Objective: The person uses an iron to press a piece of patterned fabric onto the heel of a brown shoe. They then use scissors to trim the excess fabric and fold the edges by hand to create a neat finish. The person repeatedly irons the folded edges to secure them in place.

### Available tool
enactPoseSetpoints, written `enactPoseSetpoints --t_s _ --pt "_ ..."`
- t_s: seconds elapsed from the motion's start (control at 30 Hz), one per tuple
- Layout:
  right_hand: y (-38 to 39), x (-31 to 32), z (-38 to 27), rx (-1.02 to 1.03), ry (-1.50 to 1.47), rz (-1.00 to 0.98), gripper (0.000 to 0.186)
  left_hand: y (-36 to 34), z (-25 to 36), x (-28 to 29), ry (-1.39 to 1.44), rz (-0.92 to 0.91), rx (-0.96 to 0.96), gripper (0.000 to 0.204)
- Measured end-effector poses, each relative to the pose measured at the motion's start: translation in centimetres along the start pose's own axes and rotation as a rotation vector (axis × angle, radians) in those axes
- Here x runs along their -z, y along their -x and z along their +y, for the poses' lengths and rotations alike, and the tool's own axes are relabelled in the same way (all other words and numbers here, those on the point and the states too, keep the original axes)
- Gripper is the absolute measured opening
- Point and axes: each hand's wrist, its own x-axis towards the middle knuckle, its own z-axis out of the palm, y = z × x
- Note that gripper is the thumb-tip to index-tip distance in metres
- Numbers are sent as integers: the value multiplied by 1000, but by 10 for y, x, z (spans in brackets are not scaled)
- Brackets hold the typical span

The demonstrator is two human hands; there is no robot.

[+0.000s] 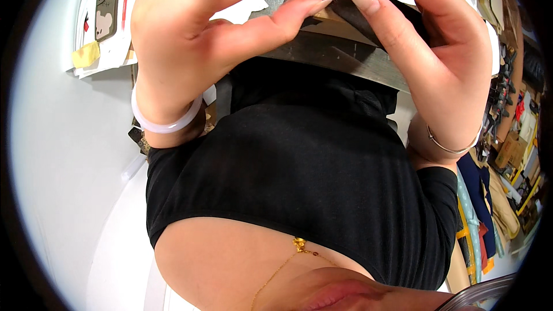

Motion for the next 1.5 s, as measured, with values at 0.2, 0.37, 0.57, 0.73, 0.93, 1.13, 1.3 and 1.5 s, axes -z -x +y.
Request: enactPoseSetpoints --t_s 0.2,0.37,0.57,0.73,0.93,1.13,1.3,1.5 --pt "5 -1 3 -69 -31 53 10 -45 76 8 -298 15 170 35" --pt "4 -3 2 -60 86 11 10 -37 83 2 -386 26 171 36" --pt "5 1 -1 -115 -100 13 9 -33 77 1 -374 45 84 39" --pt "7 -2 2 -61 33 -9 7 -32 80 -4 -355 52 114 40" --pt "6 0 3 -69 -64 -25 7 -32 88 -3 -415 -4 209 37" --pt "5 0 3 -69 -112 -22 8 -38 100 0 -592 -119 266 33" --pt "6 -4 7 24 66 -21 9 -33 92 3 -618 -143 173 35" --pt "2 2 -4 -46 12 -62 9 -38 99 -1 -687 -138 172 33"
